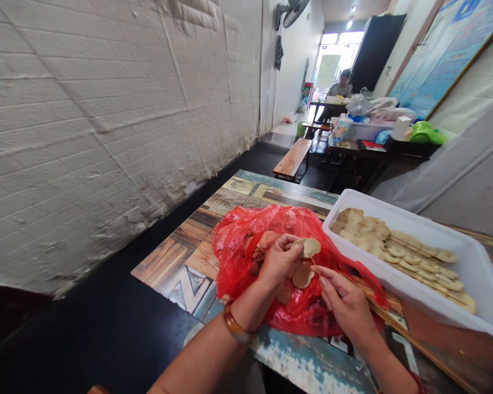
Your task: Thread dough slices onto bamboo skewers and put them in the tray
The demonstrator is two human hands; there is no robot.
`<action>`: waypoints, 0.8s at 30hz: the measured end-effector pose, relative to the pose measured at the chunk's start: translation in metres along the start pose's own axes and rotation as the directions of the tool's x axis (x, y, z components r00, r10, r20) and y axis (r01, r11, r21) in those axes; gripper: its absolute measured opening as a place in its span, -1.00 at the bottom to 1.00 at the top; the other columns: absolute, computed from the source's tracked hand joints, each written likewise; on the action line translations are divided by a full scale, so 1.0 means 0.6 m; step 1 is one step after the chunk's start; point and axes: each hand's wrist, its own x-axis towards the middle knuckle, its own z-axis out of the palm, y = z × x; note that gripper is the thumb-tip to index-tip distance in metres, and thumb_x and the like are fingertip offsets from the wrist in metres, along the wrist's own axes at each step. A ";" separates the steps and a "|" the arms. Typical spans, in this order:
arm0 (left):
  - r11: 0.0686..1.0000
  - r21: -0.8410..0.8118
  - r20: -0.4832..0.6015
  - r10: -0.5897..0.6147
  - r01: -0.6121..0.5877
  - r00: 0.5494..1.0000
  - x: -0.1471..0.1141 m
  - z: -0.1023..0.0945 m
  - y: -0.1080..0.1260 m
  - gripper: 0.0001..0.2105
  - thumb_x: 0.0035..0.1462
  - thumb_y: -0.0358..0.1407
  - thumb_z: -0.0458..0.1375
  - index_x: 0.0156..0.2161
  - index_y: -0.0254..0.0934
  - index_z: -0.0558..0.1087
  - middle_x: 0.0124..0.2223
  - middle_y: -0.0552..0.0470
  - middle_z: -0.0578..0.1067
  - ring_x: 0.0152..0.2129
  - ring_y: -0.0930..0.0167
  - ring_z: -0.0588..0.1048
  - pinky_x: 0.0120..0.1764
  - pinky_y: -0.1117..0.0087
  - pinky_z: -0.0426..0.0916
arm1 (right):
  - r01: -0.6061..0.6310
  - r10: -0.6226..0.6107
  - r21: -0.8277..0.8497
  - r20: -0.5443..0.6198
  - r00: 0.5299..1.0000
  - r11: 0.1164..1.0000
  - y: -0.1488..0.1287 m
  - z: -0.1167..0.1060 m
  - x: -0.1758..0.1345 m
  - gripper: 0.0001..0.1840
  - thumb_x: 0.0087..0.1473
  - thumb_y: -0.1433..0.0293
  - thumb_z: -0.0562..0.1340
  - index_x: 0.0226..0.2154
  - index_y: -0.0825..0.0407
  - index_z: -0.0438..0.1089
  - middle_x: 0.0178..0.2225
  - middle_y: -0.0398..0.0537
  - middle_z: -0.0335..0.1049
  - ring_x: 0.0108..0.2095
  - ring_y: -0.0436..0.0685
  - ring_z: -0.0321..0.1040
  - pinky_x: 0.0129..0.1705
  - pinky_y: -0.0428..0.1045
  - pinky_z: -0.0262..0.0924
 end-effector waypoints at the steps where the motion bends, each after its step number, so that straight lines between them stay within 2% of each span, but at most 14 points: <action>1: 1.000 0.002 0.001 0.001 -0.001 1.000 0.000 0.000 0.000 -0.81 -0.18 -0.28 0.27 -0.44 -0.33 0.41 -0.53 0.10 0.46 -0.61 0.56 0.36 -0.52 0.56 0.18 | -0.003 0.003 0.015 0.009 1.000 1.000 0.002 0.001 0.000 -0.59 0.12 0.15 0.12 -0.12 0.07 0.45 -0.61 -0.14 0.38 -0.62 0.05 0.29 -0.55 -0.06 0.23; 6: 1.000 0.017 -0.002 -0.006 0.006 1.000 -0.002 0.003 0.003 -0.79 -0.18 -0.24 0.28 -0.47 -0.32 0.39 -0.56 0.10 0.43 -0.64 0.56 0.34 -0.53 0.55 0.16 | -0.031 0.028 0.073 0.034 0.999 0.997 0.010 0.006 -0.001 -0.63 0.15 0.16 0.09 -0.17 0.08 0.39 -0.68 -0.28 0.17 -0.67 -0.01 0.15 -0.59 -0.10 0.10; 11: 0.999 0.045 0.005 0.010 -0.010 1.000 -0.004 0.005 0.004 -0.81 -0.17 -0.27 0.27 -0.48 -0.33 0.38 -0.59 0.12 0.40 -0.66 0.59 0.29 -0.53 0.56 0.14 | -0.026 0.024 0.077 0.025 0.999 0.997 0.012 0.009 0.001 -0.66 0.15 0.14 0.09 -0.29 0.07 0.38 -0.68 -0.27 0.17 -0.67 -0.01 0.15 -0.60 -0.10 0.07; 17: 0.998 0.055 0.038 -0.001 -0.001 0.999 -0.006 0.007 0.002 -0.78 -0.19 -0.25 0.29 -0.49 -0.33 0.37 -0.59 0.14 0.39 -0.66 0.59 0.29 -0.52 0.56 0.15 | -0.011 0.011 0.059 0.000 1.000 0.998 0.004 0.006 0.002 -0.65 0.14 0.13 0.10 -0.32 0.08 0.38 -0.69 -0.28 0.15 -0.66 -0.02 0.15 -0.59 -0.10 0.08; 21: 0.999 -0.005 0.091 -0.052 0.053 0.994 -0.005 0.006 0.002 -0.72 -0.21 -0.21 0.33 -0.39 -0.33 0.41 -0.49 0.08 0.46 -0.59 0.54 0.37 -0.46 0.52 0.23 | -0.058 0.055 0.147 0.019 0.998 0.987 0.002 0.007 0.003 -0.61 0.12 0.09 0.10 -0.30 0.09 0.36 -0.71 -0.31 0.11 -0.70 -0.03 0.09 -0.61 -0.11 0.05; 24: 0.994 -0.057 0.085 -0.084 0.088 0.993 -0.002 0.004 0.004 -0.64 -0.20 -0.18 0.34 -0.26 -0.32 0.46 -0.39 0.04 0.48 -0.50 0.50 0.40 -0.40 0.51 0.27 | -0.080 0.074 0.194 0.040 0.996 0.978 0.001 0.008 0.002 -0.61 0.13 0.07 0.10 -0.32 0.08 0.33 -0.72 -0.32 0.08 -0.71 -0.04 0.06 -0.62 -0.12 0.02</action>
